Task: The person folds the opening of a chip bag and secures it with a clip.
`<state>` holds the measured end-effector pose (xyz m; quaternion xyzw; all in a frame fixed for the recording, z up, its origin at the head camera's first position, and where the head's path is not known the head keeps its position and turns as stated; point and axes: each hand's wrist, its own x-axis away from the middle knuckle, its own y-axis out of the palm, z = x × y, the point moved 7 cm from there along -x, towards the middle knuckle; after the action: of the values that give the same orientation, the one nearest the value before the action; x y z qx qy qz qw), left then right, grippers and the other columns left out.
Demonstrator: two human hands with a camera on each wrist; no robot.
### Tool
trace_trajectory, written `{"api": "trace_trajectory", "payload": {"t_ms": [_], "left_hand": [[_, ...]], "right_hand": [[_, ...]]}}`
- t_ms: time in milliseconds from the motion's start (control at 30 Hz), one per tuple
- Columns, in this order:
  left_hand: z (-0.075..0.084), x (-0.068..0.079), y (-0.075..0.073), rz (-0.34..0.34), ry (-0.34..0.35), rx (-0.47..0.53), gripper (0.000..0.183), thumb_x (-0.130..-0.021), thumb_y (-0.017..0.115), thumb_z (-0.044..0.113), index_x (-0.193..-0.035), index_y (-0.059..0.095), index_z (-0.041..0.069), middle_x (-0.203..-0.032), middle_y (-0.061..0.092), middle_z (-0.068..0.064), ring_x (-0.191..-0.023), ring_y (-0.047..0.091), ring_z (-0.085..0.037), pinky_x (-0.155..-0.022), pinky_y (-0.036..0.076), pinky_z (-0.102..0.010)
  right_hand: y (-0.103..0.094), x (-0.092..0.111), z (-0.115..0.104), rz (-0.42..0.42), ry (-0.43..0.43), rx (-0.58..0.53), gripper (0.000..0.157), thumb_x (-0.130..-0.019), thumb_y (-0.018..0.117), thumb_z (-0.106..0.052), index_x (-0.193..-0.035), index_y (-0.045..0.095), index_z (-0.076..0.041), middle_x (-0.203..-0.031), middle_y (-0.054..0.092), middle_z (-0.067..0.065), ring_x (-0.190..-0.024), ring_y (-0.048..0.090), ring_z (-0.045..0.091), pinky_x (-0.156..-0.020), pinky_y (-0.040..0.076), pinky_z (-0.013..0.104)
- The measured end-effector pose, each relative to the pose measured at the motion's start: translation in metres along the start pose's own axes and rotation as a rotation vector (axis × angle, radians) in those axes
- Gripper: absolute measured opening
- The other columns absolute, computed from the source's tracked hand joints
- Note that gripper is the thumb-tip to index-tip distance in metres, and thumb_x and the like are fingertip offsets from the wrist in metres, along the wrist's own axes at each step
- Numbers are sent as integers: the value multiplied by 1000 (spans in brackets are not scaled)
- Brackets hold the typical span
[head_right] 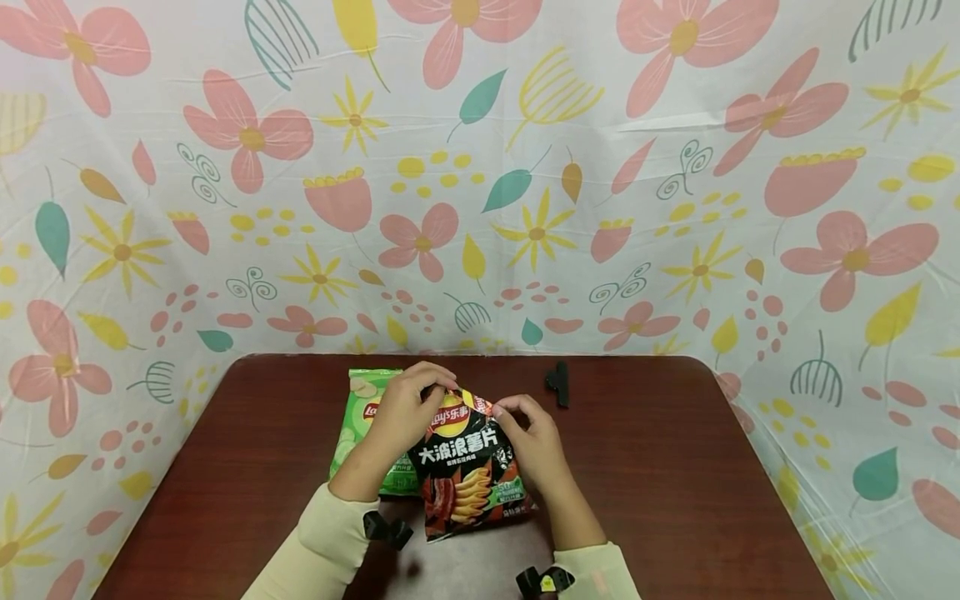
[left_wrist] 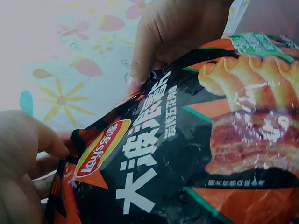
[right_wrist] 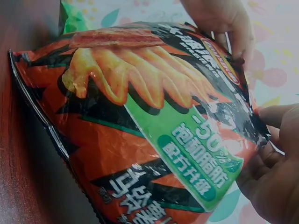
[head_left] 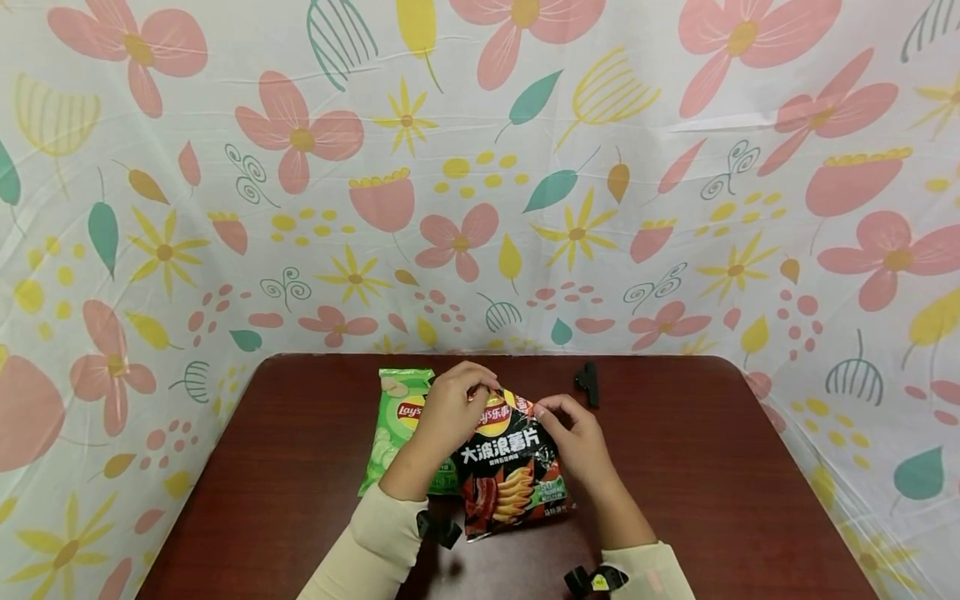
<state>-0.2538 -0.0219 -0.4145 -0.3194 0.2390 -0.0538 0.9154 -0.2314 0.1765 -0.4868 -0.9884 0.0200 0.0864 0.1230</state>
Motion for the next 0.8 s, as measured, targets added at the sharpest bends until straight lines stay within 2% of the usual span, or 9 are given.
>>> {"api": "trace_trajectory", "payload": {"t_ms": [100, 167, 233, 333, 500, 633, 800], "left_hand": [[0, 1, 0, -3, -17, -42, 16, -101, 61, 23, -106, 76, 18, -114, 69, 3, -81, 63, -12, -81, 52, -32], [0, 1, 1, -16, -33, -97, 20, -100, 63, 30, -112, 74, 18, -117, 69, 2, -87, 67, -18, -95, 50, -43], [-1, 1, 3, -32, -49, -161, 24, -100, 65, 34, -114, 74, 17, -117, 70, 1, -101, 68, -21, -108, 42, -53], [-3, 1, 5, -56, -83, -220, 27, -100, 64, 34, -119, 72, 17, -119, 70, 0, -99, 70, -22, -111, 42, -52], [-5, 2, 8, -53, -110, -208, 21, -101, 64, 29, -115, 71, 16, -114, 70, -1, -85, 67, -21, -108, 45, -51], [-6, 2, 8, -28, -99, -194, 14, -101, 63, 25, -109, 71, 15, -109, 69, -1, -85, 66, -20, -102, 47, -50], [-5, 3, 8, 11, -67, -210, 16, -103, 61, 23, -109, 72, 14, -108, 69, -2, -92, 67, -22, -97, 47, -47]], "right_hand": [[0, 3, -15, 6, 1, -1, 16, -101, 63, -17, -105, 70, -3, -106, 68, 14, -90, 60, 6, -80, 50, 22], [0, 3, -16, 12, 6, -6, 15, -101, 63, -14, -105, 70, -1, -107, 68, 15, -91, 60, 5, -80, 49, 21], [0, 3, -16, 15, 11, -6, 14, -100, 63, -12, -105, 69, 0, -107, 68, 17, -90, 60, 6, -79, 49, 21], [1, 0, -1, 23, -5, -19, 15, -100, 64, -17, -105, 70, -4, -107, 69, 14, -89, 59, 6, -79, 49, 21], [2, 1, 3, 23, 10, -67, 19, -100, 65, -23, -105, 70, -6, -106, 67, 12, -91, 61, 10, -79, 51, 23], [4, 1, 3, 18, 17, -68, 20, -100, 66, -26, -104, 70, -7, -106, 67, 11, -92, 61, 11, -79, 51, 24], [3, 1, 2, 15, -6, -18, 15, -99, 67, -24, -103, 72, -10, -105, 68, 8, -91, 62, 9, -79, 51, 23]]}}
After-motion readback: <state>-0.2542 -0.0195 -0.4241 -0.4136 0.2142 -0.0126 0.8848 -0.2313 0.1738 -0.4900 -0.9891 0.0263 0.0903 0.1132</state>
